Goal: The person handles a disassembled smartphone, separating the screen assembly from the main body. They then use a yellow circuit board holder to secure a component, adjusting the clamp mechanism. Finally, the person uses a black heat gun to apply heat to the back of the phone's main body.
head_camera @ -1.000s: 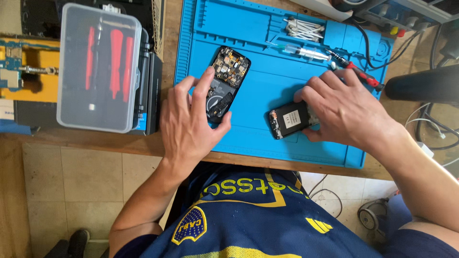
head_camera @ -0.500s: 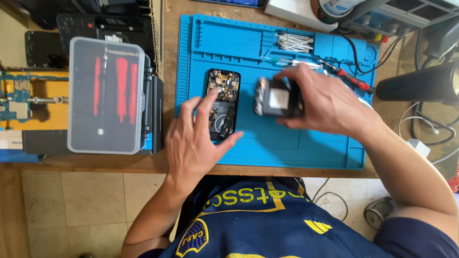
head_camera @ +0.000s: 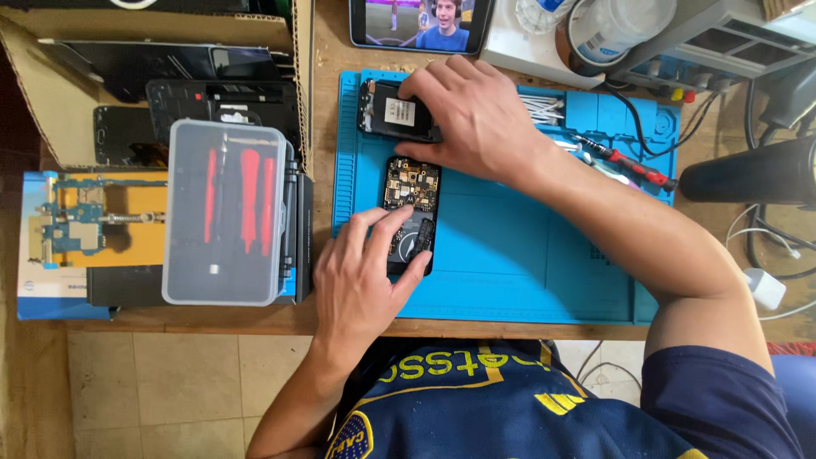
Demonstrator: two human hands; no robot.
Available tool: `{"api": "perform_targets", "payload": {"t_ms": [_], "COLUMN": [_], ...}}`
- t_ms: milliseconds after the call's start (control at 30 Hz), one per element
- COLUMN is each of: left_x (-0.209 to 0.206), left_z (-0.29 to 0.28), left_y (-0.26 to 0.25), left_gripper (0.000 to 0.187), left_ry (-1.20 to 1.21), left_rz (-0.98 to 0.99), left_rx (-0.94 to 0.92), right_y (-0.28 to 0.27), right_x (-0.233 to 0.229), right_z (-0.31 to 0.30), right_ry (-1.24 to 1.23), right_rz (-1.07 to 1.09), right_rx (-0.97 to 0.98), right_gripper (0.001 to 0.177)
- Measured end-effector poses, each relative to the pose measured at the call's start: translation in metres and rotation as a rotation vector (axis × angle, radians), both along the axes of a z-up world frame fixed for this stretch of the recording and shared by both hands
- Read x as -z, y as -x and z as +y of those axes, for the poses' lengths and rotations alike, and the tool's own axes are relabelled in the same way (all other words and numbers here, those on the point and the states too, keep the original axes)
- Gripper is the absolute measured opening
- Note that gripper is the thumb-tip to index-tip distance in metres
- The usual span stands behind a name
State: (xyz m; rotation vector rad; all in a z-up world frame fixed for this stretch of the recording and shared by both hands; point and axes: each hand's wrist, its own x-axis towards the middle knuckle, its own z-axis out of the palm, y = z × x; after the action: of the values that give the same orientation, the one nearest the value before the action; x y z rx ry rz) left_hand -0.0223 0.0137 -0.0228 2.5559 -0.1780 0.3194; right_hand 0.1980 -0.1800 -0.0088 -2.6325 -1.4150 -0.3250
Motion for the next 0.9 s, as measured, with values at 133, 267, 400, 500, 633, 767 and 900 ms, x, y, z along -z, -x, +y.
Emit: {"api": "perform_targets", "payload": {"t_ms": [133,267,400,500,633,767,900], "left_x": [0.002,0.0,-0.002,-0.001,-0.001,-0.001,0.001], "left_z": [0.001,0.0,0.0,0.0,0.0,0.001,0.001], "left_y": [0.0,0.0,0.0,-0.001,-0.002,-0.001,-0.001], "left_gripper": [0.053,0.052,0.05,0.049,0.048,0.048,0.057], "left_ry": [0.003,0.013,0.006,0.005,0.033,0.04,0.038], "left_rz": [0.016,0.018,0.022,0.022,0.003,0.002,-0.027], "left_rx": [0.011,0.015,0.022,0.025,0.033,0.033,0.047], "right_y": [0.002,0.001,-0.002,-0.003,0.002,0.021,0.052], "right_x": [0.001,0.003,0.009,0.01,0.001,-0.025,-0.051], "right_z": [0.0,0.002,0.009,0.01,0.004,-0.011,-0.047], "right_ry": [0.026,0.0,-0.074,-0.072,-0.126,-0.208,-0.17], "right_rz": [-0.043,-0.085,-0.107,-0.192,-0.07,0.075,0.232], "right_rx": [0.003,-0.045,-0.107,-0.114,-0.118,-0.09,-0.017], "right_gripper": [0.071,0.064,0.062,0.071,0.066,0.069,0.06]}}
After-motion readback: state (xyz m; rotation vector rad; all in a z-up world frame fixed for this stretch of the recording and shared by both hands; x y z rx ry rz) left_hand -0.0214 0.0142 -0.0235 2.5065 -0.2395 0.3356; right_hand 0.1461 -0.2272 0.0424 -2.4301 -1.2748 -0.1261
